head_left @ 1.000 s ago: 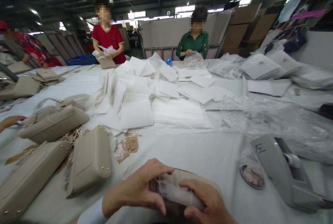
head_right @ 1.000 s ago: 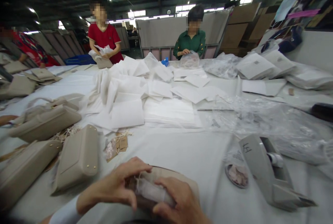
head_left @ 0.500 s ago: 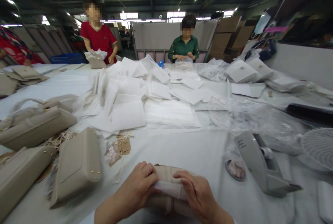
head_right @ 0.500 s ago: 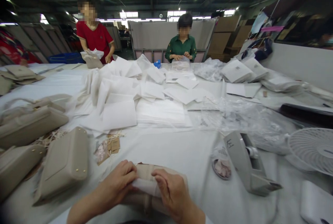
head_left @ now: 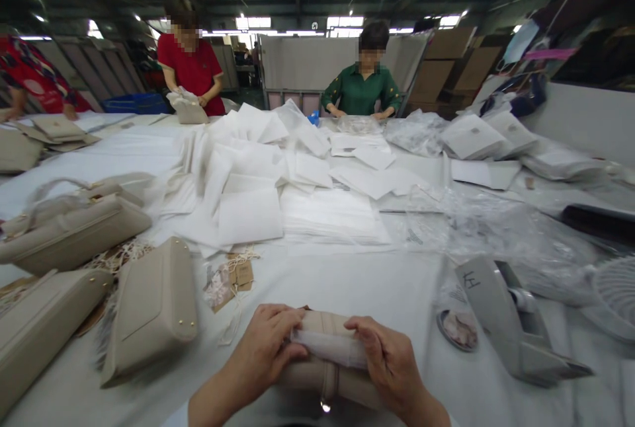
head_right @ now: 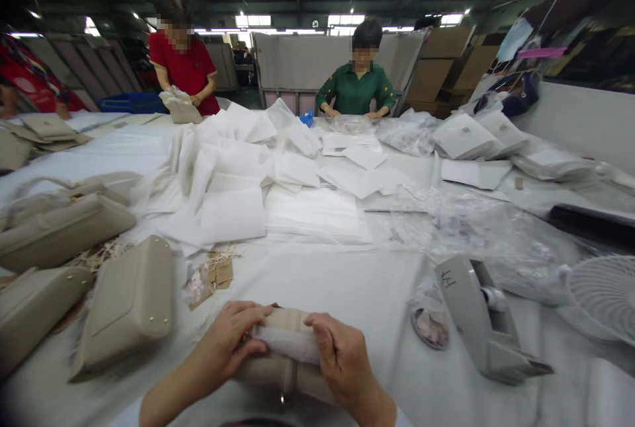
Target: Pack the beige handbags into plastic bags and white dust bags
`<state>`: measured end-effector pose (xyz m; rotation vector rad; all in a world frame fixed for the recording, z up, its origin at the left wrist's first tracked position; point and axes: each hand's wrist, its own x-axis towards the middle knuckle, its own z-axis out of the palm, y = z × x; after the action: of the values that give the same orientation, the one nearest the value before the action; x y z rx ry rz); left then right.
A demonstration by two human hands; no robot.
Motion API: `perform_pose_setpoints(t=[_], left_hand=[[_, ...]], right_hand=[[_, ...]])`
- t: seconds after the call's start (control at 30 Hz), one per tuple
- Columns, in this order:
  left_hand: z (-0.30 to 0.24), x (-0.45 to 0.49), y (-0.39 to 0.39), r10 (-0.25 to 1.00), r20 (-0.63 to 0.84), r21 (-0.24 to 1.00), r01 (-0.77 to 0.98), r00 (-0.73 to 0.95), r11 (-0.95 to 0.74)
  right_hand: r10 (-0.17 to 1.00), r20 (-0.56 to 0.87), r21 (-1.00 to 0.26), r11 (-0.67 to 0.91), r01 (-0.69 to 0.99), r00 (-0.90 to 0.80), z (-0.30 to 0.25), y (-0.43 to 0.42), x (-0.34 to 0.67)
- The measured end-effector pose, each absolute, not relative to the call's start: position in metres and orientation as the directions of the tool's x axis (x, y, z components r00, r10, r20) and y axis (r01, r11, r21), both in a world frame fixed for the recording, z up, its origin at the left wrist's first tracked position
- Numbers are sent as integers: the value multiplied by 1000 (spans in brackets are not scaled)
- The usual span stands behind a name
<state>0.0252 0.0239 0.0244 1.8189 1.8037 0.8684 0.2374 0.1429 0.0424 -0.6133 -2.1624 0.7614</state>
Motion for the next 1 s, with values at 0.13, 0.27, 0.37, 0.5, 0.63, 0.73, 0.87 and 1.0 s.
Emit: perform_pose_setpoints(t=[0.13,0.27,0.37,0.5,0.63,0.73,0.87,1.0], left_hand=[[25,23,25,985,96,798,602,-146,12],[23,25,12,974,64,852,520,-217,60],[21,26,5,974,38,850,520,-223,86],[25,20,9,995,5,794,605,-103,59],[25,10,5,998,-20,706,708,53,-24],[17,6,-9,995,9,719,691,97,-74],[0,7,-24,994,60,724,682,87,-103],[-21,10,-23,988,151,671,736,-18,-89]], right_hand=[[574,542,-623,765,164,-614,45,153,238],[436,614,-474,870,134,-658,33,148,259],[361,653,-304,930,207,-666,15,142,277],[326,607,-137,941,309,-725,2,139,291],[299,544,-53,945,323,-784,-9,140,313],[344,488,-132,938,322,-802,-17,144,331],[373,443,-249,925,288,-815,-14,155,338],[343,460,-260,934,245,-819,-3,165,331]])
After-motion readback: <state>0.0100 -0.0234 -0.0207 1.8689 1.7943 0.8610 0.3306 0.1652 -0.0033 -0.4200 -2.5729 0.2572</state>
